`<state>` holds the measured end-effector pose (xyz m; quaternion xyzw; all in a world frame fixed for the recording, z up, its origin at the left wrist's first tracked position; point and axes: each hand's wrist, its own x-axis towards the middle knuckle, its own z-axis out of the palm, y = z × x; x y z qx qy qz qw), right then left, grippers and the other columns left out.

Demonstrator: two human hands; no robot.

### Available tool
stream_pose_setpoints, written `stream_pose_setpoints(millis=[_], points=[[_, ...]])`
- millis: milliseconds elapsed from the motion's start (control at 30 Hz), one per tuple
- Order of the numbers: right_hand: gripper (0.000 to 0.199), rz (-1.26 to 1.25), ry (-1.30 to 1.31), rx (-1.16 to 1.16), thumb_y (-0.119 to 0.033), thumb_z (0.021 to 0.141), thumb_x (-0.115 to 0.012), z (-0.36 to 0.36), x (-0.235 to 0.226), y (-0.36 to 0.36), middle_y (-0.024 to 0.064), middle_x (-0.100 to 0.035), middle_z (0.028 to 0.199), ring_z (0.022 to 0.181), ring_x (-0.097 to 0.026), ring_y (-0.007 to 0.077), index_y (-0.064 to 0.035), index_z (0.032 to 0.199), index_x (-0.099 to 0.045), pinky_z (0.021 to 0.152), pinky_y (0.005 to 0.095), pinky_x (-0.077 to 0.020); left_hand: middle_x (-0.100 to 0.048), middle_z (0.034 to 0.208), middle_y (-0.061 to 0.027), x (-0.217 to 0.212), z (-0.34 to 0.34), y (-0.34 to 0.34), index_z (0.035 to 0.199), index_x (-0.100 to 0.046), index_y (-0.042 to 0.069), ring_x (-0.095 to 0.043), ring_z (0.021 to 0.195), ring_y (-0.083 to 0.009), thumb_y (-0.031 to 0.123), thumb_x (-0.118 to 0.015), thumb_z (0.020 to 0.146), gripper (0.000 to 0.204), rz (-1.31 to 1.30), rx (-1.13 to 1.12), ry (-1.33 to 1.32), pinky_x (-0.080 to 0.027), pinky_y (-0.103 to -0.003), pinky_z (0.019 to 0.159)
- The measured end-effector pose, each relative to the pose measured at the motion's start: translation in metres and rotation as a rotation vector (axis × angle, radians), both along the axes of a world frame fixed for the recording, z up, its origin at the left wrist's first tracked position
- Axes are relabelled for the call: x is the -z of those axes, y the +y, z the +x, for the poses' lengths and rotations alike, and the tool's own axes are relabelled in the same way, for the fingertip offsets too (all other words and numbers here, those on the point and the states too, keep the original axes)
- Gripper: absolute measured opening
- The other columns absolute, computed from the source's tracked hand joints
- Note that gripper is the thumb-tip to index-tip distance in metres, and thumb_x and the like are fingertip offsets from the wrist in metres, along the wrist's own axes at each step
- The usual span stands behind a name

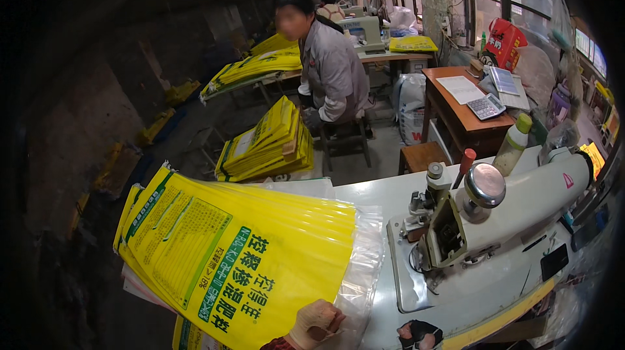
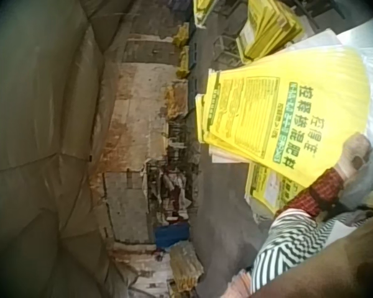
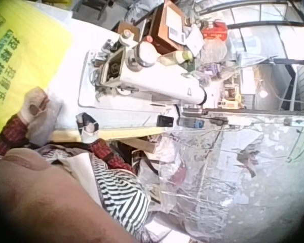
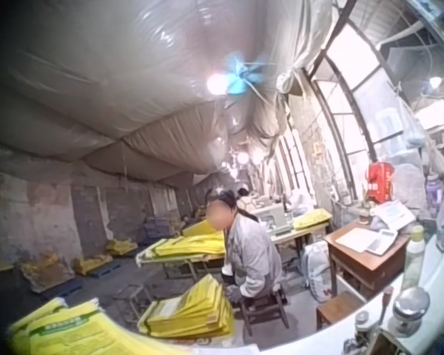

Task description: The person inserts a clear plastic liner into a yellow bag by hand, folds the top edges together, and places the finished bag onto a stack before repeating the process.

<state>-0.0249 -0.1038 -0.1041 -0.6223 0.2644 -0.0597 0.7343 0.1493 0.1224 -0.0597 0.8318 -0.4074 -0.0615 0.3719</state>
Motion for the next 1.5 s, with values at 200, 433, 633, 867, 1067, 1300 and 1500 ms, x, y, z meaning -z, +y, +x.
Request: stream_pose_setpoints(millis=[200,433,633,867,1067,1300,1500], points=[[0.026,-0.17,-0.028,-0.041,-0.009,0.092,-0.064,-0.002,0.003,-0.004,-0.0021,-0.051,0.062,0.055,-0.048,0.0098,-0.0037,0.068,-0.056,0.051,0.0255,-0.0372,-0.057,0.069,-0.0077,-0.02,-0.008,0.003,0.066,-0.055,0.011,-0.057,0.069,-0.0283,0.014,-0.064,0.081,0.018,-0.021,-0.032,-0.185,-0.047,-0.04,0.061],[0.021,0.116,-0.12,-0.254,-0.02,0.096,-0.065,0.031,-0.015,0.01,0.003,-0.065,0.087,0.08,-0.061,0.0117,-0.0016,0.087,-0.062,0.073,0.0264,-0.0503,-0.054,0.063,-0.0038,-0.006,-0.017,0.013,0.063,-0.052,0.015,-0.055,0.065,-0.0279,0.014,-0.065,0.079,0.021,-0.292,-0.25,-0.273,-0.045,-0.038,0.058],[0.023,0.115,0.005,-0.423,-0.025,0.097,-0.062,0.077,-0.047,0.032,0.0011,-0.066,0.089,0.083,-0.06,0.0104,-0.0024,0.1,-0.066,0.075,0.026,-0.0484,-0.052,0.062,-0.0059,-0.006,-0.018,0.013,0.061,-0.052,0.014,-0.053,0.059,-0.0273,0.018,-0.067,0.077,0.023,-0.219,-0.008,-0.151,-0.045,-0.038,0.056],[0.017,-0.104,0.059,-0.464,-0.019,0.091,-0.068,0.103,-0.041,0.04,0.0029,-0.069,0.084,0.08,-0.063,0.0105,-0.0033,0.096,-0.07,0.072,0.027,-0.0513,-0.052,0.063,-0.0067,-0.011,-0.014,0.01,0.065,-0.055,0.013,-0.054,0.059,-0.0277,0.015,-0.07,0.074,0.017,-0.079,0.025,-0.283,-0.046,-0.038,0.055],[0.021,-0.019,0.06,-0.395,-0.021,0.094,-0.064,0.095,-0.01,0.029,0.0055,-0.07,0.083,0.076,-0.064,0.0107,-0.001,0.095,-0.069,0.07,0.0259,-0.0518,-0.053,0.066,-0.0081,-0.001,-0.012,0.007,0.069,-0.055,0.01,-0.056,0.063,-0.0287,0.016,-0.072,0.076,0.019,-0.094,0.009,-0.294,-0.046,-0.039,0.056],[0.012,-0.553,-0.179,-0.538,-0.014,0.091,-0.056,0.104,-0.011,0.023,0.0073,-0.063,0.08,0.078,-0.064,0.0191,-0.0039,0.088,-0.061,0.072,0.0329,-0.0517,-0.058,0.071,-0.0112,0.001,-0.014,0.009,0.071,-0.062,0.01,-0.059,0.071,-0.0313,0.033,-0.072,0.083,0.028,-0.006,-0.02,-0.204,-0.048,-0.039,0.062],[0.009,0.19,-0.105,-0.319,-0.007,0.084,-0.07,0.107,-0.022,0.041,0.0066,-0.07,0.083,0.078,-0.066,0.0147,-0.0015,0.086,-0.063,0.072,0.0274,-0.0528,-0.06,0.077,-0.0122,-0.003,-0.01,0.005,0.09,-0.067,0.008,-0.06,0.074,-0.0325,0.039,-0.073,0.082,0.033,-0.182,0.023,-0.071,-0.049,-0.039,0.065]])
